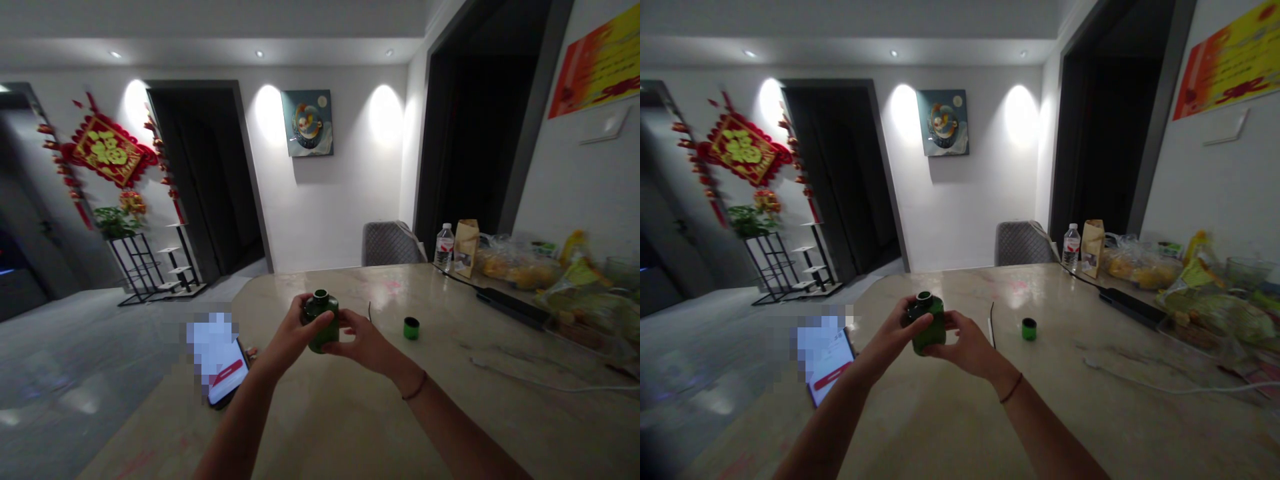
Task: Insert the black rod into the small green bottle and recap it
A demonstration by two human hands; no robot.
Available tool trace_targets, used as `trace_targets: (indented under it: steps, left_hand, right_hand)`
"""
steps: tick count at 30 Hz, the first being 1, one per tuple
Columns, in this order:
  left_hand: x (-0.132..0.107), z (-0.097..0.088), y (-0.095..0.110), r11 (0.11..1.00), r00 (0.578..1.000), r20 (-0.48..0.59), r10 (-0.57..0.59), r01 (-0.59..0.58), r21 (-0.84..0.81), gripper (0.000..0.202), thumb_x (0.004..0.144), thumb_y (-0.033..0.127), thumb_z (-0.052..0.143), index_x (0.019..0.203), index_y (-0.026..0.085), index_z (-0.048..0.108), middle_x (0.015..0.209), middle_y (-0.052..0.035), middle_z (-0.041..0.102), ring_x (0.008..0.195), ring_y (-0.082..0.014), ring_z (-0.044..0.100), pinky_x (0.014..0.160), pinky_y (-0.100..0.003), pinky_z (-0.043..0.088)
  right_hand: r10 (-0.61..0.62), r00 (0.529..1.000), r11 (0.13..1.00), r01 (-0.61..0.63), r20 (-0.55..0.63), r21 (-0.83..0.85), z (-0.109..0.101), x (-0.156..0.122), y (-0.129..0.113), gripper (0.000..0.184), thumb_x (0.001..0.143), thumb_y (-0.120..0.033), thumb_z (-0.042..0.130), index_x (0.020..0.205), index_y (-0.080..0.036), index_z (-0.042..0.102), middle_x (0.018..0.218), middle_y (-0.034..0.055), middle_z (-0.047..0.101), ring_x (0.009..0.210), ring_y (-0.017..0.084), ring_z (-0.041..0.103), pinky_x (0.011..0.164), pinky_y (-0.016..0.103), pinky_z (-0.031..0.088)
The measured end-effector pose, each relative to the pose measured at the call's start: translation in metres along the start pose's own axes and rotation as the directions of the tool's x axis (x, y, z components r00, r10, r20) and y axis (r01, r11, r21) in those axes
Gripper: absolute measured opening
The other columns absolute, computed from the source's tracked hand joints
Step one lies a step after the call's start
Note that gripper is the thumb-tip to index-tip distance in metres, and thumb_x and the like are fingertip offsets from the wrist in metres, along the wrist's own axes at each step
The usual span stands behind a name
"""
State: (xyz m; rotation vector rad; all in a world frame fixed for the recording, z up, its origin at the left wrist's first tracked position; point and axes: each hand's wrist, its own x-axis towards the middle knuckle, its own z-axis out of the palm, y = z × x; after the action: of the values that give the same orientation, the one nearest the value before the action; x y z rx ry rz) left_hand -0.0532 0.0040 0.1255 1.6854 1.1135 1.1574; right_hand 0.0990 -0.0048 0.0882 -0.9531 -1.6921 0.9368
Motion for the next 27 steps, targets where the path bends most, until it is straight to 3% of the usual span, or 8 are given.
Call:
trace_targets:
  steps: [4,10,18,22,27]
  left_hand:
    - [0.01,0.005,-0.024,0.998,0.991,0.129,0.026,-0.019,-0.056,0.056,0.061,0.039,0.067,0.108,0.014,0.052,0.108,-0.0101,0.062,0.1,-0.022,0.057,0.089,-0.038,0.044]
    - [0.013,0.021,-0.053,0.992,0.987,0.147,-0.056,0.073,-0.107,0.065,0.057,0.029,0.071,0.116,0.013,0.049,0.115,-0.0115,0.059,0.105,-0.022,0.055,0.094,-0.039,0.041]
    - [0.005,0.056,-0.102,0.957,0.996,-0.001,-0.086,0.082,-0.28,0.066,0.06,0.024,0.069,0.121,0.016,0.043,0.122,-0.0103,0.054,0.11,-0.0212,0.053,0.094,-0.037,0.043]
    - [0.003,0.066,-0.118,0.937,0.996,0.072,-0.046,0.068,-0.342,0.069,0.064,0.024,0.064,0.127,0.014,0.036,0.128,-0.0117,0.048,0.113,-0.0208,0.05,0.097,-0.034,0.04]
    - [0.003,0.068,-0.124,0.962,0.994,0.109,-0.002,0.032,-0.27,0.058,0.07,0.027,0.058,0.125,0.016,0.041,0.13,-0.0085,0.047,0.118,-0.0204,0.045,0.102,-0.036,0.034]
  right_hand:
    - [-0.001,1.0,0.998,-0.001,-0.029,-0.063,-0.002,0.005,0.034,0.057,0.051,-0.034,0.075,0.103,-0.019,0.055,0.101,0.0058,0.064,0.094,0.021,0.058,0.084,0.04,0.043]
    - [0.054,0.998,0.989,-0.052,0.011,-0.138,-0.008,0.006,0.069,0.054,0.052,-0.032,0.075,0.101,-0.017,0.057,0.1,0.0064,0.064,0.092,0.021,0.058,0.082,0.037,0.043]
    - [0.177,0.983,0.97,-0.167,0.039,-0.178,-0.026,0.001,0.089,0.051,0.052,-0.026,0.073,0.099,-0.014,0.057,0.1,0.0071,0.064,0.091,0.022,0.059,0.077,0.033,0.046]
    - [0.217,0.971,0.965,-0.199,0.095,-0.169,-0.039,-0.002,0.093,0.053,0.052,-0.024,0.073,0.102,-0.015,0.058,0.1,0.0065,0.063,0.092,0.022,0.059,0.079,0.033,0.046]
    - [0.213,0.97,0.966,-0.193,0.113,-0.17,-0.044,-0.002,0.097,0.05,0.054,-0.024,0.072,0.1,-0.015,0.057,0.101,0.0069,0.064,0.091,0.021,0.059,0.079,0.033,0.046]
